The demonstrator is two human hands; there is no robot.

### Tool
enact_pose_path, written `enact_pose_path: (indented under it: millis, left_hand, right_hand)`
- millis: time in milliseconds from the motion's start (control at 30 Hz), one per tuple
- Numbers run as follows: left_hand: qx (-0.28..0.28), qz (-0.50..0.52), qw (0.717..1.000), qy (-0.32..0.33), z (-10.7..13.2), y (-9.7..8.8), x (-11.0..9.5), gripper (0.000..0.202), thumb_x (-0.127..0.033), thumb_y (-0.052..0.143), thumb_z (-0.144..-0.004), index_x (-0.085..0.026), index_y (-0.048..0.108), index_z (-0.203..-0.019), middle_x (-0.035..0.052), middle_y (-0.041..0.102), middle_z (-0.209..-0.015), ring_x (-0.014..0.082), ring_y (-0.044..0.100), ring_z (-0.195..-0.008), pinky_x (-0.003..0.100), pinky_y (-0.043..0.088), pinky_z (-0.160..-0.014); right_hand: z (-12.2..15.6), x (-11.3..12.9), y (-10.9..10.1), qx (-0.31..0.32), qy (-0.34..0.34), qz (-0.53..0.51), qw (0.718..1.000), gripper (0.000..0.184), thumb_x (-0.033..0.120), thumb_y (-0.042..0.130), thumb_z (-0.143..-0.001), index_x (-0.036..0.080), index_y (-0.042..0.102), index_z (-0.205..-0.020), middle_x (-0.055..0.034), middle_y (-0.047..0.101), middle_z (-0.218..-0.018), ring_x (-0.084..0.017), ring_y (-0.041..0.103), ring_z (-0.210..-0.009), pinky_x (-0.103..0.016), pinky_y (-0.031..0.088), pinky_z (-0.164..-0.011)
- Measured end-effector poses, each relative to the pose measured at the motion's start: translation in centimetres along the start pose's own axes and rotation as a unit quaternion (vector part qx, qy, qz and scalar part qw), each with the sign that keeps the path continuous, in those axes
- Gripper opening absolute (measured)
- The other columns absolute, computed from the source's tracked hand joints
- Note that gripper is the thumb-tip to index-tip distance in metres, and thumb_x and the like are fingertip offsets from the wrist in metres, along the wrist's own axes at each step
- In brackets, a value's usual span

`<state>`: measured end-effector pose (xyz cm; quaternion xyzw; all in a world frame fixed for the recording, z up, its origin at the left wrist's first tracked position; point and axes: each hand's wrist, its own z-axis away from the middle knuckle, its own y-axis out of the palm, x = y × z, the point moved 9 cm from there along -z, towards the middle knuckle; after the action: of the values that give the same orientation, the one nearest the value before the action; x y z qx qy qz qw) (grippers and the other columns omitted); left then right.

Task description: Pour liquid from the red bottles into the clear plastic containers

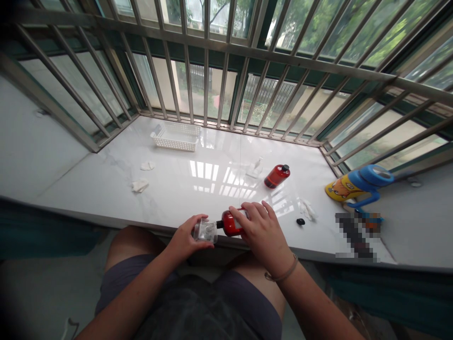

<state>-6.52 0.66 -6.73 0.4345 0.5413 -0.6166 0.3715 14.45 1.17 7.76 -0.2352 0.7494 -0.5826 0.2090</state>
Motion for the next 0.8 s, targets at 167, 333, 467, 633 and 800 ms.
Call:
enact_pose_path:
  millis: [167, 333, 467, 633, 800]
  left_hand:
    - [0.005, -0.011, 1.000, 0.007, -0.03, 0.01, -0.36, 0.088, -0.038, 0.106, -0.059, -0.028, 0.065, -0.137, 0.0076, 0.072, -0.136, 0.0320, 0.068, -0.128, 0.048, 0.054, -0.114]
    - [0.006, -0.017, 1.000, 0.013, -0.01, 0.01, -0.52, 0.088, -0.039, 0.106, -0.059, -0.029, 0.065, -0.137, 0.0073, 0.072, -0.136, 0.0325, 0.068, -0.128, 0.047, 0.054, -0.113]
    - [0.005, -0.018, 1.000, 0.009, 0.02, 0.04, -0.48, 0.088, -0.039, 0.106, -0.060, -0.029, 0.065, -0.138, 0.0070, 0.072, -0.136, 0.0326, 0.068, -0.128, 0.047, 0.054, -0.113]
    - [0.003, -0.013, 1.000, 0.008, -0.04, 0.01, -0.56, 0.088, -0.038, 0.106, -0.059, -0.030, 0.066, -0.138, 0.0069, 0.072, -0.135, 0.0330, 0.068, -0.128, 0.047, 0.056, -0.111]
    - [0.005, -0.009, 1.000, 0.011, -0.13, 0.03, -0.76, 0.089, -0.040, 0.105, -0.059, -0.031, 0.067, -0.139, 0.0066, 0.073, -0.135, 0.0335, 0.069, -0.127, 0.047, 0.057, -0.109]
  right_hand:
    - [0.01, -0.18, -0.04, 0.003, 0.001, 0.000, 1.000, 0.071, 0.009, 0.074, -0.085, 0.030, 0.059, -0.151, -0.0106, 0.067, -0.138, -0.032, 0.059, -0.127, -0.055, 0.038, -0.121]
    - [-0.09, -0.16, -0.27, 0.004, -0.002, 0.005, 1.000, 0.071, 0.008, 0.074, -0.085, 0.030, 0.060, -0.150, -0.0107, 0.067, -0.137, -0.032, 0.059, -0.126, -0.055, 0.038, -0.121]
    - [-0.14, -0.13, -0.50, -0.001, -0.002, 0.008, 1.000, 0.071, 0.008, 0.074, -0.084, 0.030, 0.060, -0.150, -0.0108, 0.067, -0.137, -0.033, 0.059, -0.126, -0.055, 0.038, -0.121]
    - [-0.14, -0.09, -0.44, 0.001, -0.006, 0.010, 1.000, 0.070, 0.009, 0.073, -0.086, 0.030, 0.059, -0.151, -0.0107, 0.067, -0.137, -0.032, 0.059, -0.126, -0.055, 0.038, -0.122]
    - [-0.16, -0.13, -0.41, 0.005, -0.004, 0.015, 1.000, 0.071, 0.009, 0.074, -0.086, 0.031, 0.060, -0.152, -0.0103, 0.067, -0.138, -0.032, 0.059, -0.128, -0.055, 0.038, -0.123]
